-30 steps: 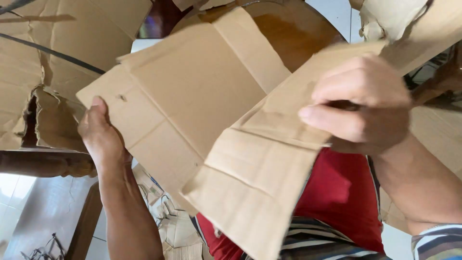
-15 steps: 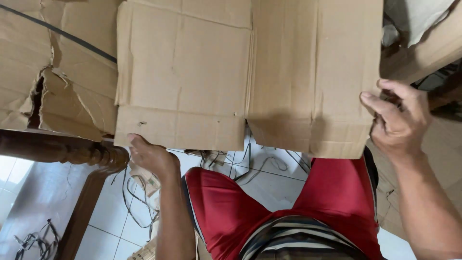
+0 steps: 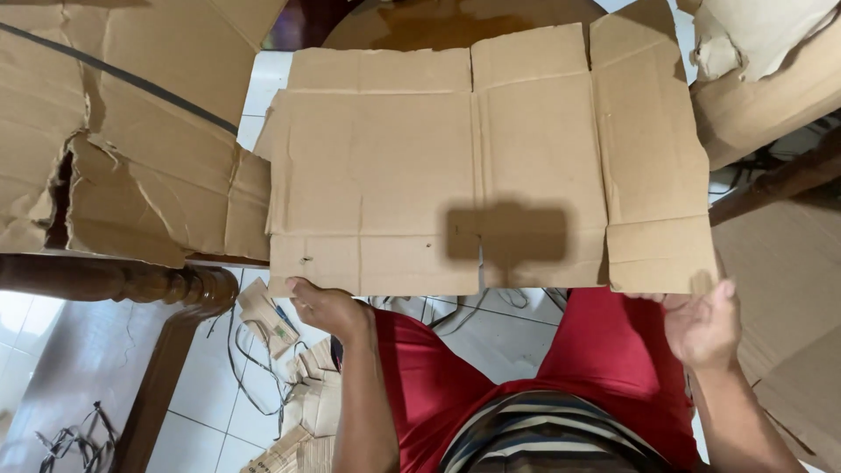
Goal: Wrapping a wooden chair seat with cardboard and securing it with plastic ties for protection.
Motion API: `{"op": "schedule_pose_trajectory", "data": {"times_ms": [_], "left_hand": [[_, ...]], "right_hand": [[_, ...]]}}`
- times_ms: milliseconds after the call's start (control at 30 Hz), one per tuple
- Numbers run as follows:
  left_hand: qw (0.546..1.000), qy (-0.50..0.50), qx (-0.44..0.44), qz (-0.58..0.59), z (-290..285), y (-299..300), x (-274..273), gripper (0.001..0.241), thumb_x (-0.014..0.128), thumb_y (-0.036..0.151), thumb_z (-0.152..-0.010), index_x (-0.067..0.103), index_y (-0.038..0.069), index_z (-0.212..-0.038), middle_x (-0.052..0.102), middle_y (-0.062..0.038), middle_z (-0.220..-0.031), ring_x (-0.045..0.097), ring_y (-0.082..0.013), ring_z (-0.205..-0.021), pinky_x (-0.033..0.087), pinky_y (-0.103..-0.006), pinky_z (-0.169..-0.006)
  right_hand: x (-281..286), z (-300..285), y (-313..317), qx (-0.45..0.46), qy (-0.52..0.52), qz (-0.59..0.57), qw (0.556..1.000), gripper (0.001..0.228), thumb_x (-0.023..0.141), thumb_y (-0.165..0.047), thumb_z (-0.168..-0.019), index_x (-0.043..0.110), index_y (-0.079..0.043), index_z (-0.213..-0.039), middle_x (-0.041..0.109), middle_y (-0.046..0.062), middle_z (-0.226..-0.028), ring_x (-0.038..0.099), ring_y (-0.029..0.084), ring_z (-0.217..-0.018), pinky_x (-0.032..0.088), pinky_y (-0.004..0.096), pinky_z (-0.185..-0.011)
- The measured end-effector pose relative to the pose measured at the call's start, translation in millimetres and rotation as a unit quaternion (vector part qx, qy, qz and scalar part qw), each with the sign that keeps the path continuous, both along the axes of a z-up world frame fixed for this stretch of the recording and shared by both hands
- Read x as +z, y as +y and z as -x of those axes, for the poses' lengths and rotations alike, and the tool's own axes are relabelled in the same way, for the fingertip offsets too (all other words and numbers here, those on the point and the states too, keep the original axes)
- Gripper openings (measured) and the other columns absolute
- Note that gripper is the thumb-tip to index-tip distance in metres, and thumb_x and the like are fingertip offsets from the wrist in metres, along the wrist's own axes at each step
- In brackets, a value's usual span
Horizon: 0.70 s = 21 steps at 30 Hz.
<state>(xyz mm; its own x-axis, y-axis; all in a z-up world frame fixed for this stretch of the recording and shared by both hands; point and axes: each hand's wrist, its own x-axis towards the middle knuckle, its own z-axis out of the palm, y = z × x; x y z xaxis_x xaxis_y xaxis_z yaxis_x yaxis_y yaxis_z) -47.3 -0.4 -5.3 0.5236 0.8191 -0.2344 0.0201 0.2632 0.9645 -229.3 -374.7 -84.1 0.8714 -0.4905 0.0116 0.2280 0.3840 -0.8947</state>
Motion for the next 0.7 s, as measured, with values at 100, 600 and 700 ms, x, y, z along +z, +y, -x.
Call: {"op": "schedule_pose_trajectory", "data": {"times_ms": [100,600,700], "left_hand": [[1.000,0.006,0.005,0.015,4,-5,-8,0.076,0.048,0.052,-0.094,0.043,-0.002,-0.148,0.043,-0.016,-0.159,0.043,-0.0264,-0.147,0.033,-0.0388,-0.121],[0.971,-0.013,-0.221,0.088,35,22,-75,0.054,0.064,0.047,-0.095,0.069,-0.007,-0.100,0.067,-0.021,-0.060,0.068,-0.0235,-0.053,0.053,-0.0265,-0.055],[0.965,-0.024,-0.242,0.102,40,34,-85,0.044,0.066,0.048,-0.096,0.065,0.007,-0.080,0.069,-0.017,-0.060,0.069,-0.0205,-0.056,0.055,-0.0268,-0.059]], "right_hand": [[-26,12,-7,0.013,-0.043,0.020,0.999,0.049,0.047,-0.003,-0.111,0.069,-0.009,-0.067,0.077,0.005,-0.110,0.077,0.035,-0.085,0.070,0.058,-0.074],[-25,-108,-30,-0.213,0.151,0.006,0.965,0.045,0.073,-0.034,-0.115,0.037,-0.013,-0.096,0.041,0.001,-0.075,0.057,0.021,-0.048,0.048,0.033,-0.043],[-34,-98,-24,-0.186,0.161,-0.006,0.969,0.046,0.072,-0.047,-0.111,0.042,-0.015,-0.095,0.044,0.002,-0.060,0.062,0.021,-0.054,0.037,0.033,-0.040]]}}
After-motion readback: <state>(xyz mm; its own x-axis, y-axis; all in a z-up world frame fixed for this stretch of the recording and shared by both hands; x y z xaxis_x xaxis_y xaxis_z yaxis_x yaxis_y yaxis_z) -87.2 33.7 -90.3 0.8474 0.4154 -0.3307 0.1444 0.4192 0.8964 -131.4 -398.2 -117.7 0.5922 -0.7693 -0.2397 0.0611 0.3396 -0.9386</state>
